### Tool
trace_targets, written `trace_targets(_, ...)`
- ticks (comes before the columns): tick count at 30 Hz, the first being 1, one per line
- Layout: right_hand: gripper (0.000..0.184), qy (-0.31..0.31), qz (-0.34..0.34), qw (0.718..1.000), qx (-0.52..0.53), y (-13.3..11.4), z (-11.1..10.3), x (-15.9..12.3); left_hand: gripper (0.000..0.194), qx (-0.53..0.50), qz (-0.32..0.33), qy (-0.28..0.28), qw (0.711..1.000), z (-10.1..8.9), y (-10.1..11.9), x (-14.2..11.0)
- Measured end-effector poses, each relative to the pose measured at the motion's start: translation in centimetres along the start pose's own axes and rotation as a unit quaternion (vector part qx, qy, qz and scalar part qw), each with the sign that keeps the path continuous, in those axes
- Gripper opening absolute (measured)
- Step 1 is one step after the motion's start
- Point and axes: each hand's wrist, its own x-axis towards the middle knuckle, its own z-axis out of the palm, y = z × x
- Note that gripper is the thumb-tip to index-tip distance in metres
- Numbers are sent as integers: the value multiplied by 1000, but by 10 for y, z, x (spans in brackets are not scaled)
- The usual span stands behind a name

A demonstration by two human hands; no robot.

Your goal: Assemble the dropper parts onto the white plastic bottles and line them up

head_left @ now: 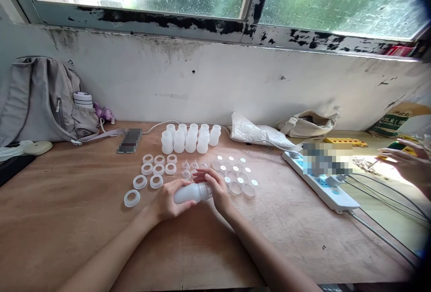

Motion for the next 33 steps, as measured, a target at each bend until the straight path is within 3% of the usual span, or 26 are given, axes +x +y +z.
trace_targets(5,26,61,7,998,14,-1,-7,10,36,-55,-129,-49,989,4,8,6)
trace_targets(8,29,99,5,994,56,2,-11,14,36,-165,-184,-30,969,1,8,9)
trace_targets(10,29,113,9,990,88,4,-13,16,38,-280,-226,14,933,-4,6,11)
trace_targets(14,26,121,23,987,100,7,-14,17,39,-484,-273,125,822,-27,0,17)
trace_targets(17,27,119,18,991,67,5,-12,15,29,-539,-260,175,782,-47,-7,23)
trace_targets(19,27,109,14,993,44,4,-10,13,27,-520,-245,207,792,-58,-14,27)
trace_targets(21,27,102,8,995,21,3,-9,11,31,-462,-231,236,823,-68,-26,33)
trace_targets(25,28,94,-5,995,-24,0,-9,9,47,-220,-245,271,904,-87,-63,47)
trace_targets(29,25,81,-22,995,-62,-2,-7,7,52,43,-281,167,944,-105,-102,61)
trace_targets(33,24,79,-7,995,-65,-1,-5,7,50,66,-290,128,946,-109,-123,71)
